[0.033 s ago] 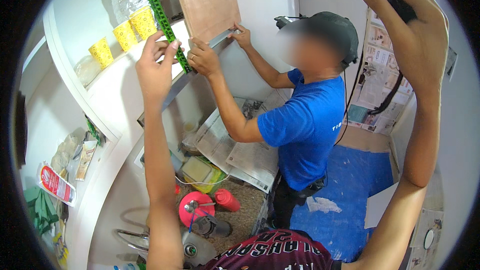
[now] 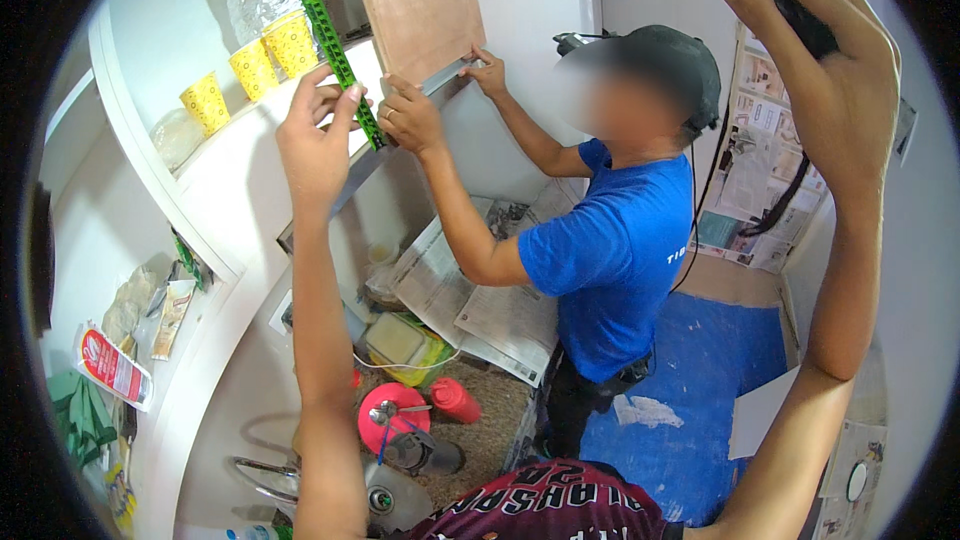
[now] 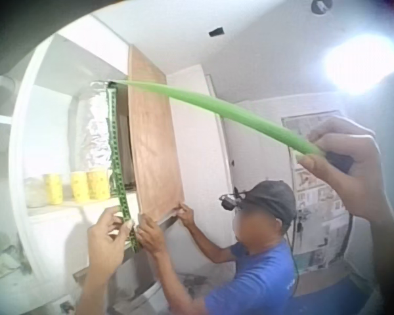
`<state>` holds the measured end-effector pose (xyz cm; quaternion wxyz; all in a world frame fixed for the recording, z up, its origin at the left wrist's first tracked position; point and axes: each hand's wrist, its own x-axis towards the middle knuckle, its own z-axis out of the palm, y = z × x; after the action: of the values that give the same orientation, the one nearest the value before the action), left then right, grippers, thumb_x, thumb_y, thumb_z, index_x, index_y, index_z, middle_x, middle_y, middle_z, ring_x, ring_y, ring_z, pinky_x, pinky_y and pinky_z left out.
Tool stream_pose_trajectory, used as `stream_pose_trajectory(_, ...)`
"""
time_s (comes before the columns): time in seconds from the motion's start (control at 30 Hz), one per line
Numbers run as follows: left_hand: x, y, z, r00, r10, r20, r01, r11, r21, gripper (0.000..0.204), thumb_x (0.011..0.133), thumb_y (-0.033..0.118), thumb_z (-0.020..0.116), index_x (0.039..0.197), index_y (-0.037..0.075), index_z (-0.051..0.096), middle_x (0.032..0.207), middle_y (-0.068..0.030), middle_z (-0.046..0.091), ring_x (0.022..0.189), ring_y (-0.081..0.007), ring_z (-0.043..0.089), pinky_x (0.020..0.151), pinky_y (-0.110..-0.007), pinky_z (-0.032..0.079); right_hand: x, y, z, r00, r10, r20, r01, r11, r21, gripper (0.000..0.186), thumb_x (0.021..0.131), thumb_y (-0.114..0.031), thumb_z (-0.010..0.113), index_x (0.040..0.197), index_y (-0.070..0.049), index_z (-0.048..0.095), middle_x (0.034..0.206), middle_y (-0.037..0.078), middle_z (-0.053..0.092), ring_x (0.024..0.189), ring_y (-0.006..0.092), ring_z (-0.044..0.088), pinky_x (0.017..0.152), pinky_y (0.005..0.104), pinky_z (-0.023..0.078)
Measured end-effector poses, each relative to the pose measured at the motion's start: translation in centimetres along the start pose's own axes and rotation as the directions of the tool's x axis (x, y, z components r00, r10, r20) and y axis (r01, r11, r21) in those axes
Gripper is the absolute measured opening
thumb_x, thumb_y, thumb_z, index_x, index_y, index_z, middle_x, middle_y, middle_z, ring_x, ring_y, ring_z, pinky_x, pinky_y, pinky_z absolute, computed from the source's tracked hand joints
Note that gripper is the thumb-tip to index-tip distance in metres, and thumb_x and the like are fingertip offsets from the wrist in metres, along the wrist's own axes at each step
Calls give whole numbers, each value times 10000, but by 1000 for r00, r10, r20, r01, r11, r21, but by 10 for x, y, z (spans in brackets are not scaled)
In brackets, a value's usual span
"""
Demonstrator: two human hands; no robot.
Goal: The person uses a measuring tape to measure the dimensions inside a kitchen cabinet, then takes a wood panel and holds it against the side of the cabinet to check the fit while an assistant observes.
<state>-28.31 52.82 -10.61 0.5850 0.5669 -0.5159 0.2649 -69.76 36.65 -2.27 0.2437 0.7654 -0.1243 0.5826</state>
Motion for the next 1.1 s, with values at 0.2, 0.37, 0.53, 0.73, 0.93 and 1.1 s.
stream_pose_trajectory(0.2,-15,-20,-14,997,-54,-57,55,998,29,310,1003,80,723,1286,-20,645,932,-127,766,885,-167,757,730,-297,598,-12,-13,4,1000,-19,12,20,999,-39,251,951,-213,802,1095,-9,816,1140,87,742,1007,178,717,889,308,539)
stream_pose_trajectory(0.37,-18,-19,-21,993,-80,-87,84,995,47,347,996,73,734,1320,-5,638,977,-114,773,933,-159,759,781,-297,598,-19,-18,0,995,-94,42,96,995,-41,214,951,-193,796,1059,-10,812,1136,84,741,966,181,727,835,303,557)
stream_pose_trajectory(0.53,-14,-26,-16,995,-61,-85,63,998,19,381,988,78,745,1342,-8,632,1012,-116,769,945,-157,750,781,-291,597,-21,-26,-8,991,-98,93,103,994,-48,215,936,-186,809,1062,-12,810,1142,88,739,960,188,729,832,320,567)
stream_pose_trajectory(0.73,-14,-32,-19,993,-56,-107,58,998,14,399,990,89,749,1354,-17,622,1021,-128,761,939,-165,745,797,-298,596,-32,-25,-17,985,-117,125,129,987,-96,191,946,-153,798,1083,-21,812,1189,118,728,994,199,728,826,315,568)
stream_pose_trajectory(0.93,-16,-35,-24,993,-55,-102,56,998,6,395,998,111,748,1352,-11,619,1025,-119,764,944,-153,734,760,-280,577,-41,-28,-34,989,-19,148,43,987,-157,235,977,-218,760,1101,-21,795,1226,131,707,1088,257,702,922,372,576)
stream_pose_trajectory(1.1,-13,-45,-27,991,-62,-119,67,997,39,357,1010,153,741,1313,-4,636,1059,-96,773,945,-134,732,644,-246,540,-43,-21,-47,972,21,235,71,922,-380,254,1029,-193,699,1198,-21,779,1323,148,674,1205,264,674,1016,370,571)
